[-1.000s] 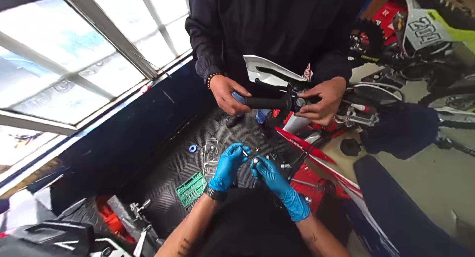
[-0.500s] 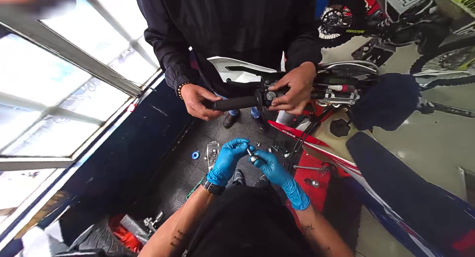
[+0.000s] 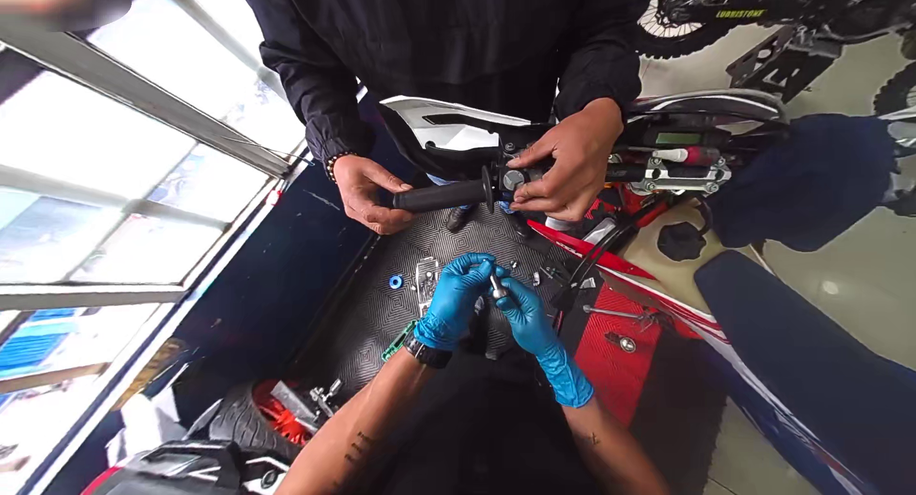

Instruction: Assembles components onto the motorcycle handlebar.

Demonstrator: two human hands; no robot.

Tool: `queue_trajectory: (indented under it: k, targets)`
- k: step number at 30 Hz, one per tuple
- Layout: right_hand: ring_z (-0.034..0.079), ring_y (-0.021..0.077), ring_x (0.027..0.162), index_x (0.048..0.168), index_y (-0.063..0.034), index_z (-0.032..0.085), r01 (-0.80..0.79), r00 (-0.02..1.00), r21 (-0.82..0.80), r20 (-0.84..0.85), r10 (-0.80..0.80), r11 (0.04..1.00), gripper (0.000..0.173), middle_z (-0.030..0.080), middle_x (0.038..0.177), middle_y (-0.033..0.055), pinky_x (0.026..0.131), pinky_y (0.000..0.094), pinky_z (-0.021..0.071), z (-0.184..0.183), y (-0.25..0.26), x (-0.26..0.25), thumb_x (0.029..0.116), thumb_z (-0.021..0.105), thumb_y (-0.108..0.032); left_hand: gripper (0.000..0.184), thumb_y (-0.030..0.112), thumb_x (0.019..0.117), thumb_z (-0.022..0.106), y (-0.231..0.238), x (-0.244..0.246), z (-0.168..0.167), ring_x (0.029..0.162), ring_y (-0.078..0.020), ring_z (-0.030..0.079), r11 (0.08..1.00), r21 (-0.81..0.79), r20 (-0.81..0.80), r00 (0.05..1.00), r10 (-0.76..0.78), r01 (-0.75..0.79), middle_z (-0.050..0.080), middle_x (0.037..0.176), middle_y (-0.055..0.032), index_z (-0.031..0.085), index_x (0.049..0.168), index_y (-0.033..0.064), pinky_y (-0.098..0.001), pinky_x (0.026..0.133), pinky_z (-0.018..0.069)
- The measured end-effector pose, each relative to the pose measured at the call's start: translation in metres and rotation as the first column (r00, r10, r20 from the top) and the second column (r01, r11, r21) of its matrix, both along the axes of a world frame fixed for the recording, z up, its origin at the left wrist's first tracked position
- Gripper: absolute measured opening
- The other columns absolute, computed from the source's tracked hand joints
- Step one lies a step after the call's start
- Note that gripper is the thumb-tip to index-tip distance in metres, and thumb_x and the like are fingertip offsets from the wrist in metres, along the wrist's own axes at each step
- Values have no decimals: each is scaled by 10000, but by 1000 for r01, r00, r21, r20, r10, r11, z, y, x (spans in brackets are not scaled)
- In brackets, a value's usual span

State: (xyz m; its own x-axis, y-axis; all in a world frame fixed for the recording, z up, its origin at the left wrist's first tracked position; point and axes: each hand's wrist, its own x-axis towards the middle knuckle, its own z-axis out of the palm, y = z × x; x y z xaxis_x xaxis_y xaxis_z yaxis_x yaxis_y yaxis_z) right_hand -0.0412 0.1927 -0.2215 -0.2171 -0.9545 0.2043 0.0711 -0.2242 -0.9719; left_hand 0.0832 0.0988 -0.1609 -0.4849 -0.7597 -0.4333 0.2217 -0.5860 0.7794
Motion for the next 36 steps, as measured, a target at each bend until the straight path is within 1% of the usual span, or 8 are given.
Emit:
queue_trajectory:
  k: [4, 9, 12, 15, 18, 22, 29, 36]
  targets:
    - [658, 11, 823, 1112, 42, 666, 202, 979, 54, 21, -203, 978, 238, 704, 930, 11, 765, 201, 573, -1, -10, 0, 1040, 555, -156, 112, 7, 1013, 554, -14, -8, -4, 878, -228, 738, 999, -49, 75, 997, 21, -17, 745, 941, -170, 625, 1067, -60, -376, 847, 612]
    - [699, 108, 964, 1254, 64, 602, 354, 918, 122, 142, -370, 927, 280, 716, 1071, 72, 894, 281, 597, 20, -30, 12, 994, 615, -38, 112, -34, 883, 722, -43, -28, 13, 801, -199, 737, 912, -409, 167, 983, 73, 2, 754, 853, -147, 694, 985, -71, -340, 785, 619]
    - [728, 123, 917, 1288, 46, 578, 397, 861, 215, 251, -443, 892, 268, 719, 1056, 66, 835, 297, 638, 39, -41, 15, 1029, 522, 6, 192, -3, 793, 817, -53, -39, 18, 761, -159, 718, 855, -517, 158, 986, 55, 35, 743, 834, -102, 705, 945, -39, -303, 731, 619]
    - [744, 233, 870, 1363, 34, 498, 324, 819, 196, 431, -378, 925, 316, 718, 1047, 131, 760, 416, 659, 38, -45, 12, 1058, 447, -32, 185, 76, 793, 844, -71, -37, 17, 894, -161, 712, 775, -598, 190, 975, -110, 204, 751, 922, -81, 738, 926, 3, -329, 856, 597]
    - [751, 259, 863, 1382, -26, 469, 250, 755, 109, 600, -264, 962, 332, 715, 1068, 119, 753, 457, 660, 32, -52, 9, 1065, 471, -124, 306, 234, 871, 815, -93, -25, 21, 1146, -132, 659, 605, -633, 377, 875, -305, 483, 736, 1160, -51, 753, 1107, 50, -339, 1049, 524]
    - [752, 304, 914, 1372, -65, 451, 216, 673, -49, 731, -113, 975, 345, 720, 1107, 152, 779, 473, 650, 20, -68, 4, 1067, 529, -207, 677, 589, 998, 539, -116, 12, 27, 1417, -127, 479, 285, -541, 712, 611, -344, 791, 555, 1507, -35, 527, 1500, 135, -401, 1204, 380]
    - [741, 374, 983, 1371, -51, 405, 199, 652, -194, 758, 19, 961, 350, 713, 1142, 203, 842, 510, 637, 15, -91, 9, 1068, 504, -195, 732, 596, 1019, 496, -117, 88, 27, 1323, -165, 574, 424, -562, 583, 704, -407, 710, 619, 1426, -74, 535, 1456, 11, -365, 1126, 477]
    - [737, 380, 996, 1370, -22, 414, 232, 590, -311, 798, 121, 922, 330, 708, 1145, 227, 869, 509, 629, 14, -121, 17, 1049, 451, -88, 889, 689, 951, 540, -120, 126, 18, 1345, -265, 567, 499, -384, 673, 605, -425, 777, 608, 1429, -145, 483, 1475, -27, -427, 1135, 478]
